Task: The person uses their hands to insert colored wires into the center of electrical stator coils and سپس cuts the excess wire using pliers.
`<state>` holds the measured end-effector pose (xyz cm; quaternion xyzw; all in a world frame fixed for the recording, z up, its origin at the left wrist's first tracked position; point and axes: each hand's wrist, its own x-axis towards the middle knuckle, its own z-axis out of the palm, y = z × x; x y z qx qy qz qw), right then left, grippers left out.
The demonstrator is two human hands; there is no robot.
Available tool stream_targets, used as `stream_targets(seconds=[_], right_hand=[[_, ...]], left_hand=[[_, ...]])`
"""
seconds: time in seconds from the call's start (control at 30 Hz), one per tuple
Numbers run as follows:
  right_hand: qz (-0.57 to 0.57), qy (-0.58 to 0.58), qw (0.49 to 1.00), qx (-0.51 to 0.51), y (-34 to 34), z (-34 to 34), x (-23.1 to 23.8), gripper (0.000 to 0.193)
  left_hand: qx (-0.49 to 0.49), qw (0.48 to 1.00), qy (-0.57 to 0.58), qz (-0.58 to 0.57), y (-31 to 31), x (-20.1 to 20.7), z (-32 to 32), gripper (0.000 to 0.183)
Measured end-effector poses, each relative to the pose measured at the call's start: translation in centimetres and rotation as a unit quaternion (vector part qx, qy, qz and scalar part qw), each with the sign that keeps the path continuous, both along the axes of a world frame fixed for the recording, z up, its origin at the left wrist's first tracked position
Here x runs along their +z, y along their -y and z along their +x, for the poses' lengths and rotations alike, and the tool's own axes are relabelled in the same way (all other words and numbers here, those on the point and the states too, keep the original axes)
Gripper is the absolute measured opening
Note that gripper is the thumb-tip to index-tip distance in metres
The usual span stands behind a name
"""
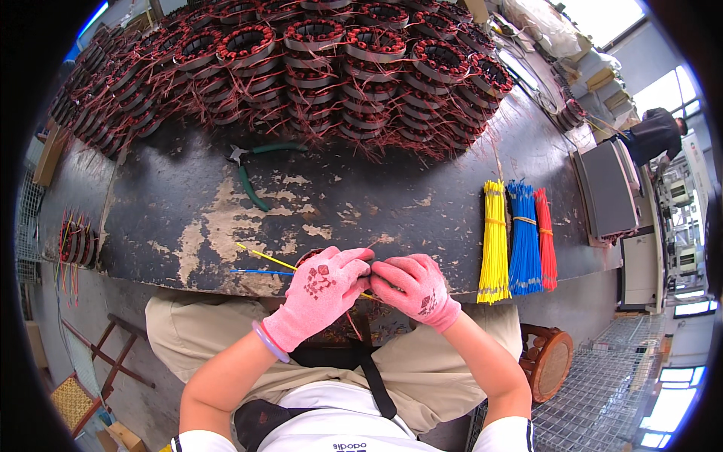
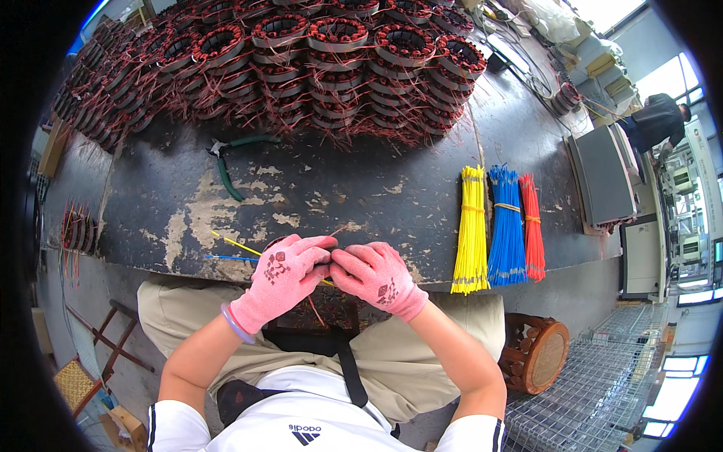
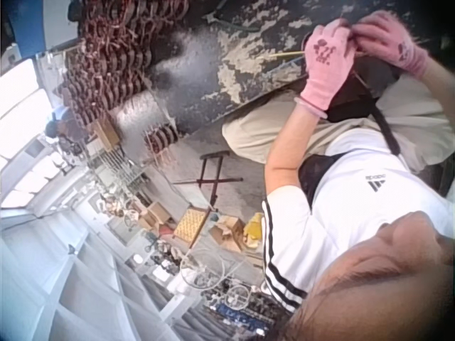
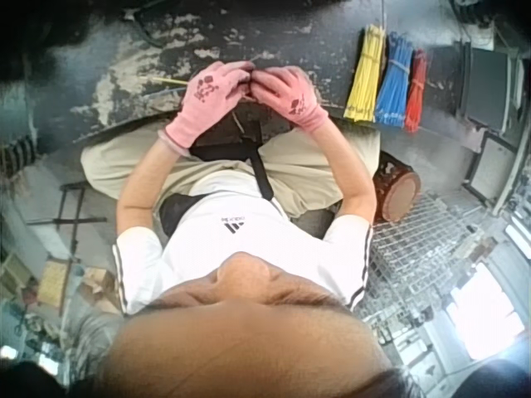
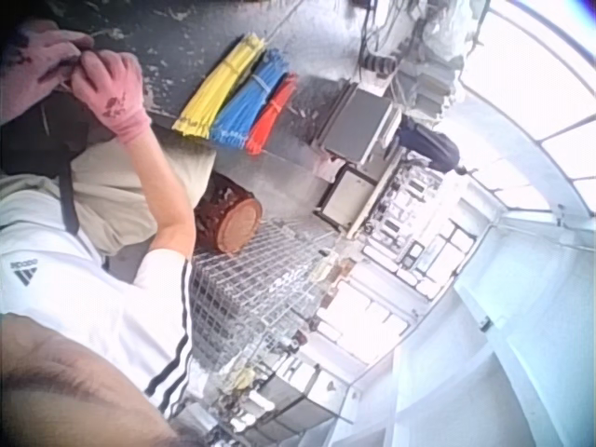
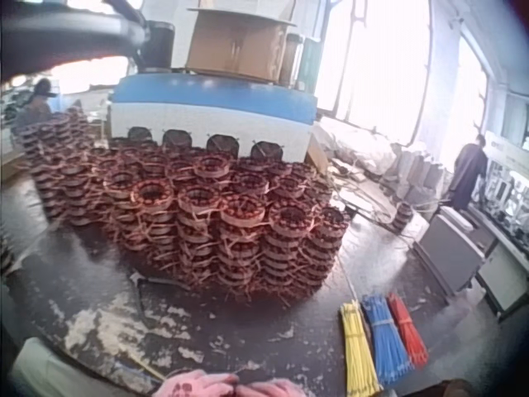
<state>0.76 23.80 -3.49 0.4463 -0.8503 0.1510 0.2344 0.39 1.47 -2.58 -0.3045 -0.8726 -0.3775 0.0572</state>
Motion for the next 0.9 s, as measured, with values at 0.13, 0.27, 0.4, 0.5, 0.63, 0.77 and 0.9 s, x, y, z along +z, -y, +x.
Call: stream_targets(seconds=[0.13, 0.27, 0.4, 0.5, 0.63, 0.77, 0.9], right_hand=[[-0.070, 0.064, 0.995, -0.041, -0.3, 0.1, -0.5, 0.031], [-0.127, 0.161, 0.978, -0.048, 0.0, 0.3, 0.2, 0.028], [-0.061, 0.172, 0.980, -0.085, 0.2, 0.4, 1.8, 0.031], [-0.035, 0.177, 0.981, -0.070, 0.3, 0.2, 2.1, 0.026], [-0.129, 0.585, 0.780, -0.180, 1.4, -0.5, 4.0, 0.018], [-0.183, 0.652, 0.701, -0.222, 1.3, -0.5, 4.3, 0.021], [-0.084, 0.159, 0.963, -0.203, 0.7, 2.0, 3.1, 0.036]], left_hand=[[-0.001, 1.000, 0.000, -0.012, 0.0, 0.2, 0.0, 0.018], [-0.003, 1.000, 0.002, -0.004, 0.0, 0.2, 0.0, 0.018], [0.000, 1.000, 0.002, -0.008, 0.1, 0.3, 0.0, 0.018], [-0.004, 1.000, 0.001, -0.001, 0.1, 0.2, -0.1, 0.019], [-0.017, 1.000, 0.006, 0.000, 0.2, 0.5, -0.1, 0.021], [-0.022, 1.000, 0.003, 0.007, 0.1, 0.5, -0.2, 0.021], [-0.018, 1.000, 0.015, 0.008, 0.1, 0.5, 0.0, 0.020]])
